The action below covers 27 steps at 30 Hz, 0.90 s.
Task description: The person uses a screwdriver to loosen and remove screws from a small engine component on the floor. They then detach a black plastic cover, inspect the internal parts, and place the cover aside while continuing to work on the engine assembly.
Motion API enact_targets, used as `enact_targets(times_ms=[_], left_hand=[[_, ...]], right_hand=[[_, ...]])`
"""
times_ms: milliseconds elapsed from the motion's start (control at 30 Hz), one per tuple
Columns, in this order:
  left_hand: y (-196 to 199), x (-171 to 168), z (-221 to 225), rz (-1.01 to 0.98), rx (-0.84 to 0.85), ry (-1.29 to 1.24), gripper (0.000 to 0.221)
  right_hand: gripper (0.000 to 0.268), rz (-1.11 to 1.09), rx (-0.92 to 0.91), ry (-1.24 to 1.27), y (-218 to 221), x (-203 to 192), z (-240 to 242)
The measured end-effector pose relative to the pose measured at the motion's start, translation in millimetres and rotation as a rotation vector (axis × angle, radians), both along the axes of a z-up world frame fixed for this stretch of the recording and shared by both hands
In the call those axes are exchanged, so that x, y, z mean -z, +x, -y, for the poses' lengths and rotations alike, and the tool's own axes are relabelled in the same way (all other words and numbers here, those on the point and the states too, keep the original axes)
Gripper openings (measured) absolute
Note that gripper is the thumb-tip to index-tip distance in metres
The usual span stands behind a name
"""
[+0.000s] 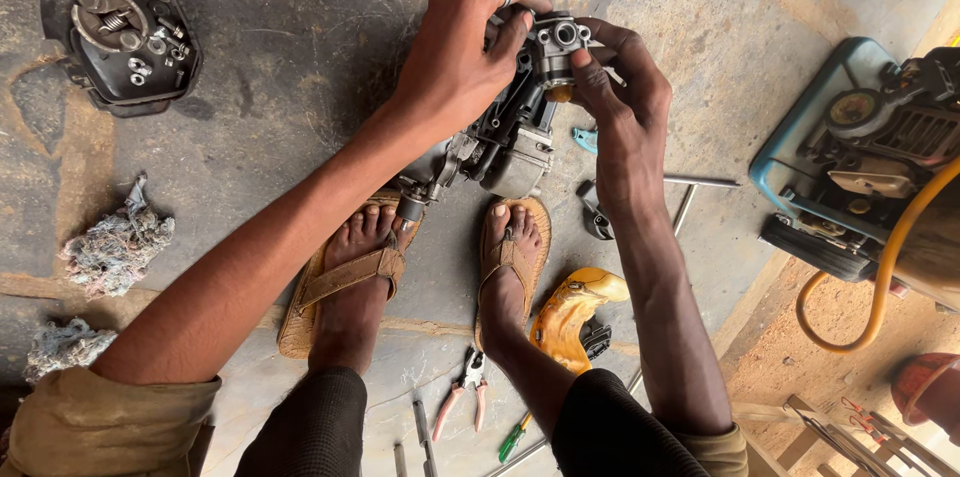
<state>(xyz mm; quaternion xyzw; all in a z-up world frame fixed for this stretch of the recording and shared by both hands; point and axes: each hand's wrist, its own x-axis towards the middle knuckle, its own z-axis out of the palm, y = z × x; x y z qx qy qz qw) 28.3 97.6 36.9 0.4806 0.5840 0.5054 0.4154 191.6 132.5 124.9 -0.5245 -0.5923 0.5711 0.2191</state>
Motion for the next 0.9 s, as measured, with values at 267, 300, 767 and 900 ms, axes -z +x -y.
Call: enact_targets(times_ms=[267, 300, 767, 900], left_hand=[[5, -4, 9, -0.07, 0.196, 0.268, 0.074], [6, -6, 10, -0.086, 0.199, 0.252, 0.081], [-4, -21, -3, -0.253, 0.325, 0.101, 0.071], [-1, -16, 7, -0.274, 0.306, 0.083, 0.071]], right_hand=[[0.038, -0.063, 0.097, -0.074, 14, 16, 4], [0.037, -0.139, 0.117, -0.12, 17, 22, 4], [0.018, -0.603, 0.104, -0.346, 57, 101, -11], [0.021, -0.645, 0.164, -0.355, 55, 101, 0]])
